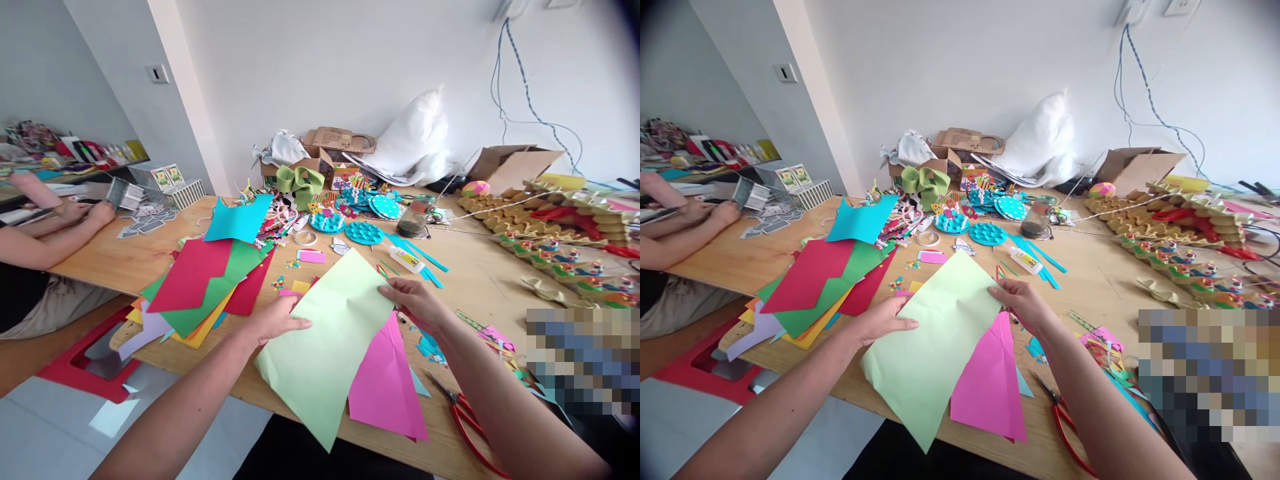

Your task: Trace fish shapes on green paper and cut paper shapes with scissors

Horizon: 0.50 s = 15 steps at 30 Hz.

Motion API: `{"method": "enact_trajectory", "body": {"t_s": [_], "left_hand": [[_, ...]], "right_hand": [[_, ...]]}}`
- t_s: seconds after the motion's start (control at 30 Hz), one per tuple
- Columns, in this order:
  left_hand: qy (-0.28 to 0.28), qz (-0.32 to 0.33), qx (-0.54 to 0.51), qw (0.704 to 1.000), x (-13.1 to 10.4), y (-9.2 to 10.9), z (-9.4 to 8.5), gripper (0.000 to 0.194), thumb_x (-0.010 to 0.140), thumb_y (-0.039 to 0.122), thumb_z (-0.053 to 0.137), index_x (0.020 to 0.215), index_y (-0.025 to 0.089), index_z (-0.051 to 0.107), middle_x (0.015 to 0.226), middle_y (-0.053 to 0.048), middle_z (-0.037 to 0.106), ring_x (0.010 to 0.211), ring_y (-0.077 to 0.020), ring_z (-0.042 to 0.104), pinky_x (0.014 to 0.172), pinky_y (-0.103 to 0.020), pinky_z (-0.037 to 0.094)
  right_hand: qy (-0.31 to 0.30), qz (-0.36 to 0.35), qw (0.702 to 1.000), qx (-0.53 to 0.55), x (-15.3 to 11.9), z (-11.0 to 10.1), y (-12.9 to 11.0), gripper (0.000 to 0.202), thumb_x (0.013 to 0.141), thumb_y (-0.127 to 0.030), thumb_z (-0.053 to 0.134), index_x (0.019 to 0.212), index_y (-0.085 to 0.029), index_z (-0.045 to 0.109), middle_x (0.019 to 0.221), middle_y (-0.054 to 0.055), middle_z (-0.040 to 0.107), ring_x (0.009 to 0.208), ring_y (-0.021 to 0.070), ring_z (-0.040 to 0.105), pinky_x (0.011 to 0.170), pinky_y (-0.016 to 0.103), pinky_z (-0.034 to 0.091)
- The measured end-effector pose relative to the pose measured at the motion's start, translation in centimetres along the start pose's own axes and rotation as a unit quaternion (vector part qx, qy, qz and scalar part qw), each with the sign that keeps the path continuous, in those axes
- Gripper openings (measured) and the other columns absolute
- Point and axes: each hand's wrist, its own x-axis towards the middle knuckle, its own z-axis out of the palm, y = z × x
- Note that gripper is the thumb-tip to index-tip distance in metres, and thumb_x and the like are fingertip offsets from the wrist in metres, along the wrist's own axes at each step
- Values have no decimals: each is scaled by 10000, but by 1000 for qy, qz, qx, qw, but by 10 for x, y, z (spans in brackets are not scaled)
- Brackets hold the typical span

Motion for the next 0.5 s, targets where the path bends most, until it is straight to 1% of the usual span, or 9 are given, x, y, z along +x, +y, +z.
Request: {"method": "enact_trajectory", "body": {"t_s": [0.1, 0.17, 0.27, 0.33, 0.4, 0.5], "left_hand": [[-14, -62, -1, 998, -12, 3, -7, 470, 644, 389, 763, 1013, 127, 637, 1005, -101, 710, 886, -260, 675, 708, -313, 513], [-6, -88, 1, 996, -18, 2, -13, 464, 642, 418, 761, 974, 113, 653, 969, -111, 717, 840, -261, 682, 679, -314, 511], [8, -95, -11, 995, -23, 0, -21, 479, 645, 434, 758, 988, 115, 660, 956, -113, 721, 798, -258, 688, 660, -324, 514], [10, -92, -19, 996, -26, -2, -23, 477, 645, 431, 761, 993, 120, 665, 949, -110, 723, 785, -256, 689, 662, -330, 515], [3, -93, -27, 995, -29, -3, -21, 470, 642, 429, 765, 986, 122, 672, 934, -108, 724, 786, -256, 689, 670, -333, 516], [-11, -93, -43, 995, -36, -3, -12, 455, 631, 426, 774, 957, 122, 684, 921, -105, 723, 780, -242, 684, 677, -320, 512]], "right_hand": [[20, 8, 999, 26, 0, -6, 8, 390, 606, -479, 804, 704, -147, 626, 557, -18, 571, 460, 76, 466, 422, 213, 315], [12, 24, 999, 29, -1, -9, 12, 395, 639, -510, 775, 727, -152, 631, 548, -8, 578, 457, 90, 489, 414, 218, 327], [-17, 41, 999, 21, -6, -10, 13, 401, 683, -538, 735, 757, -154, 648, 587, 26, 626, 495, 122, 553, 435, 228, 378], [-24, 45, 999, 20, -9, -8, 11, 403, 681, -540, 738, 758, -152, 657, 619, 42, 647, 533, 137, 584, 455, 231, 405], [-3, 39, 999, 23, -12, -6, 9, 398, 654, -531, 762, 723, -156, 648, 584, 30, 625, 519, 131, 570, 441, 222, 394], [47, 21, 998, 47, -15, -5, 9, 390, 602, -502, 807, 685, -160, 640, 528, 2, 574, 464, 102, 502, 407, 207, 363]]}}
